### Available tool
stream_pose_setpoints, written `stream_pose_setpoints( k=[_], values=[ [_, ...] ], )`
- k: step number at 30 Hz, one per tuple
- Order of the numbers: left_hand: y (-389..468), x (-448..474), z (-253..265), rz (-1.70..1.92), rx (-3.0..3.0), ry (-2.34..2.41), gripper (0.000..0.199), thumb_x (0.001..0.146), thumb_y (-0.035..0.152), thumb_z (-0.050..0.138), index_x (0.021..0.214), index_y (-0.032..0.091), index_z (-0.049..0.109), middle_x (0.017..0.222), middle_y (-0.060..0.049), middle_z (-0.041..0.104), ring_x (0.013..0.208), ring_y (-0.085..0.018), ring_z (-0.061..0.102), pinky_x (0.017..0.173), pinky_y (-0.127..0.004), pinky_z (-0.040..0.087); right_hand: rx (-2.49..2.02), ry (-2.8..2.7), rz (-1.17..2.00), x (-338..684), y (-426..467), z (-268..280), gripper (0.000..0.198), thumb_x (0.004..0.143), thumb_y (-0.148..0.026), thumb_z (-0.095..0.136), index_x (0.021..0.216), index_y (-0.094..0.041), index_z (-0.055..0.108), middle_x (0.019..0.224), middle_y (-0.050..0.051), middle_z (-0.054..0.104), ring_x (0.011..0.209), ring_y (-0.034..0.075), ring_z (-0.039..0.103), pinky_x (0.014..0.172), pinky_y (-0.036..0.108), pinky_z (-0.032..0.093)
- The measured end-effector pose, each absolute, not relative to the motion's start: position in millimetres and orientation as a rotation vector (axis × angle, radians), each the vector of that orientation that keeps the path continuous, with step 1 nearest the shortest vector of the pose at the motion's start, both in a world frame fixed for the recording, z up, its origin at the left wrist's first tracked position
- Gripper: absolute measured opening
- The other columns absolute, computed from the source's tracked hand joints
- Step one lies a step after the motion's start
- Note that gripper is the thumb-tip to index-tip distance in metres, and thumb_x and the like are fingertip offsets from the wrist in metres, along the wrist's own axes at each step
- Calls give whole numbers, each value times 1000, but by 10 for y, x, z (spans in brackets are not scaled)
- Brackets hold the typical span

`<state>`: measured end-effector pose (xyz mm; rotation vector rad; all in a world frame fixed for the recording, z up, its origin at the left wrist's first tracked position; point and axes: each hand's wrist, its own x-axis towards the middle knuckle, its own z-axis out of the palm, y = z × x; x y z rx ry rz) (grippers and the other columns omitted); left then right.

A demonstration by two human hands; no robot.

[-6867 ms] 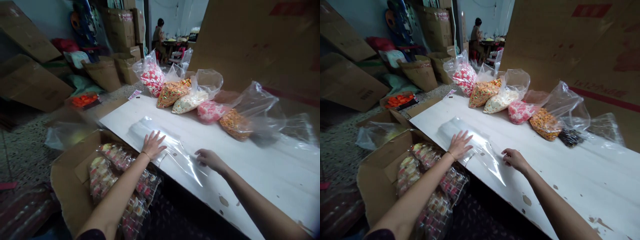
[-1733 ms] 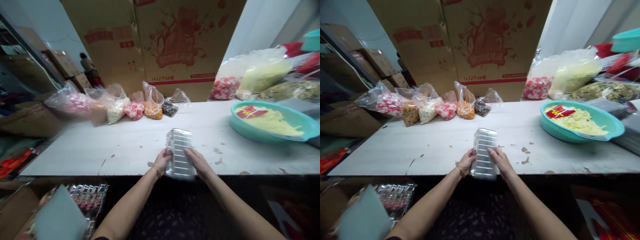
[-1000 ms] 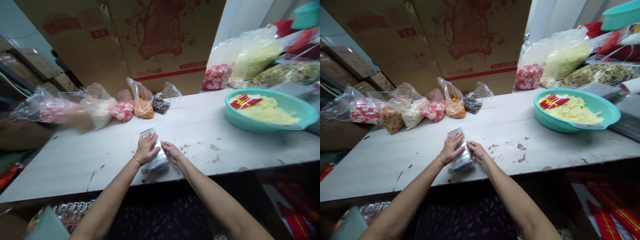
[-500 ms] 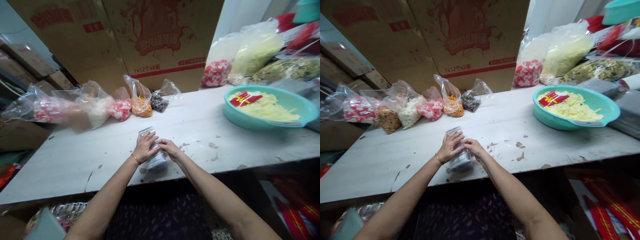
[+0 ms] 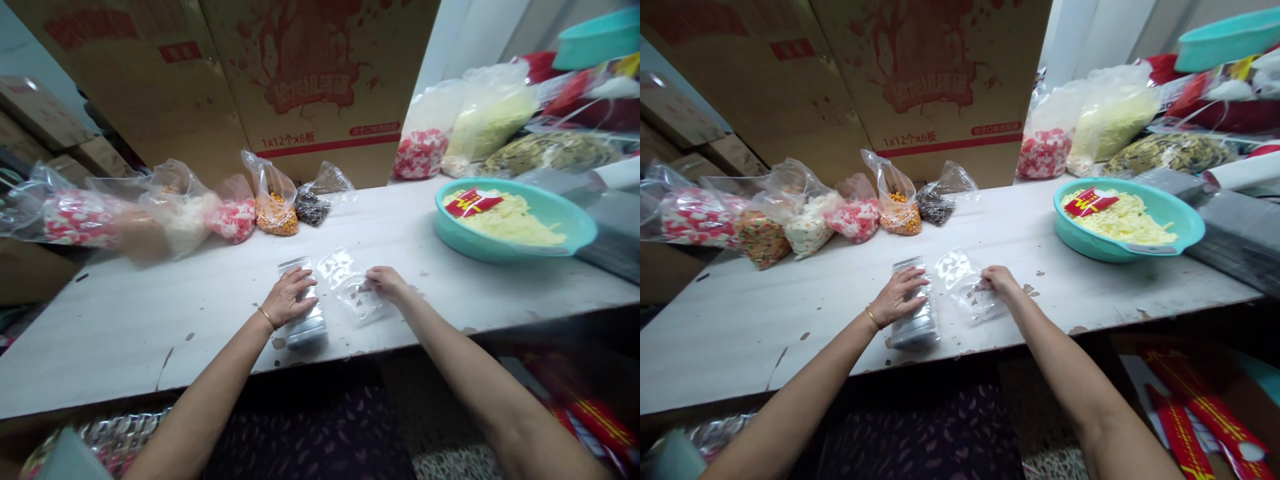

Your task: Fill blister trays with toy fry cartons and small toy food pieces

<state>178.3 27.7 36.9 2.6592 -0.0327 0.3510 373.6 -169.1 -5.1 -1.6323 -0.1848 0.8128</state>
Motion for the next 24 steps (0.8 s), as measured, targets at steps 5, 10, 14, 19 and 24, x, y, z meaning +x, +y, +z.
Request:
stream_pose_setpoints(
  k=[5,10,14,19,24],
  values=[
    [302,1772,340,387,2684,-14,43,77,42,52,112,19,58,125,-8,51,124,-26,34,102,-42,29,-1878,-86,599,4242,-2225,-14,14,65,-25,60,57,-17,52,47,1,52,41,10,43,41,23,33],
    [272,1804,335,436,2668,-15,46,76,42,53,115,17,55,124,-9,52,122,-25,37,102,-42,30,-2039,-170,238,4242,-2180,153,2,64,-19,60,63,-18,60,74,6,62,75,19,56,66,30,42],
    [274,1794,328,478,2642,-26,50,75,43,53,117,16,53,123,-10,53,122,-25,38,102,-43,31,-1711,-692,683,3430,-1549,191,16,68,-34,60,76,-21,66,87,5,63,83,18,54,71,30,41],
    [303,1766,298,530,2633,-53,48,77,43,51,117,15,53,123,-11,53,122,-25,38,102,-43,31,-1215,-521,985,2736,-1076,-9,20,59,-35,70,68,-19,63,68,-2,57,65,10,47,62,24,35],
    [315,1758,277,541,2616,-57,48,78,44,49,116,16,54,123,-11,53,122,-24,38,102,-43,31,-1100,-340,1026,2752,-1063,-159,21,53,-32,74,66,-18,66,64,-2,57,61,9,44,62,25,32]
  ],
)
